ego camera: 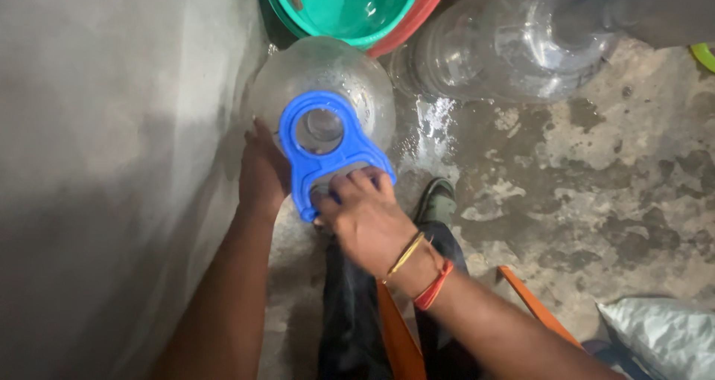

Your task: The person carries an empty 20-liter water jar across the floor using a blue handle carrier, sets it near a large storage tank, then sits and inserts a pink hose into the jar to fill it with water from the tank tap.

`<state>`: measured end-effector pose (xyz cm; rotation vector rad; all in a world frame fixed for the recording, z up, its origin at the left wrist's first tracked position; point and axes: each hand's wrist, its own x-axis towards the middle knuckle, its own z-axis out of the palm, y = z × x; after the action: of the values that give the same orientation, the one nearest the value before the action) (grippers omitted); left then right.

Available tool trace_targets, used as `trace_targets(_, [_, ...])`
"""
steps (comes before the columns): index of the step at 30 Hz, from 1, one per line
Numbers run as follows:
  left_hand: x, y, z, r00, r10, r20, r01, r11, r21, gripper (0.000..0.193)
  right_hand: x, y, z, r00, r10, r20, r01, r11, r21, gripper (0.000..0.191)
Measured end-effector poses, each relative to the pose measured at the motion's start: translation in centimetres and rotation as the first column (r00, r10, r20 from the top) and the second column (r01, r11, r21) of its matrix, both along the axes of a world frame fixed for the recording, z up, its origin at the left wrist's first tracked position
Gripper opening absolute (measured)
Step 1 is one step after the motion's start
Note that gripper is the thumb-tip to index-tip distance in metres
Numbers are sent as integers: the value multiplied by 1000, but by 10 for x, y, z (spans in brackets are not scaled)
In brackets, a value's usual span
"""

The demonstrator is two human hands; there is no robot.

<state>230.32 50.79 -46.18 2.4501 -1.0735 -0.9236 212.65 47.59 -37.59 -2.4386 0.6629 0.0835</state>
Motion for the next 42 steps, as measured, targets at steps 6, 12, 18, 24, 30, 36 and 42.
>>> trace_targets(6, [-54, 49, 54, 932, 212, -292, -207, 977, 50, 58, -49, -17, 56, 999, -47, 7, 47, 998, -37, 27])
trace_targets(12, [-110, 88, 164, 554, 322, -768, -617, 778, -119, 23, -103, -12, 148, 996, -76, -51, 75, 997, -27, 34])
trace_targets(18, [-119, 42, 219, 428, 286, -858, -493, 869, 43, 26, -137, -7, 189, 998, 51, -26, -54, 993, -105, 29])
trace_targets(24, [-144, 6, 291, 400, -17, -916, -424, 883, -202, 30, -162, 12, 258, 997, 69, -41, -76, 973, -218, 30])
trace_targets(30, [-193, -22, 362, 465, 13, -885, -384, 904, -188, 29, -193, -9, 378, 984, -163, 69, 170, 979, -116, 43])
trace_targets(36, [-293, -79, 371, 447, -67, -892, -328, 915, -233, 25, -285, -39, 399, 964, -254, 79, 263, 953, -152, 46])
trace_targets(42, [-439, -120, 368, 500, -239, -832, -80, 944, -319, 24, -431, -50, 400, 861, -504, 60, 507, 862, -32, 29])
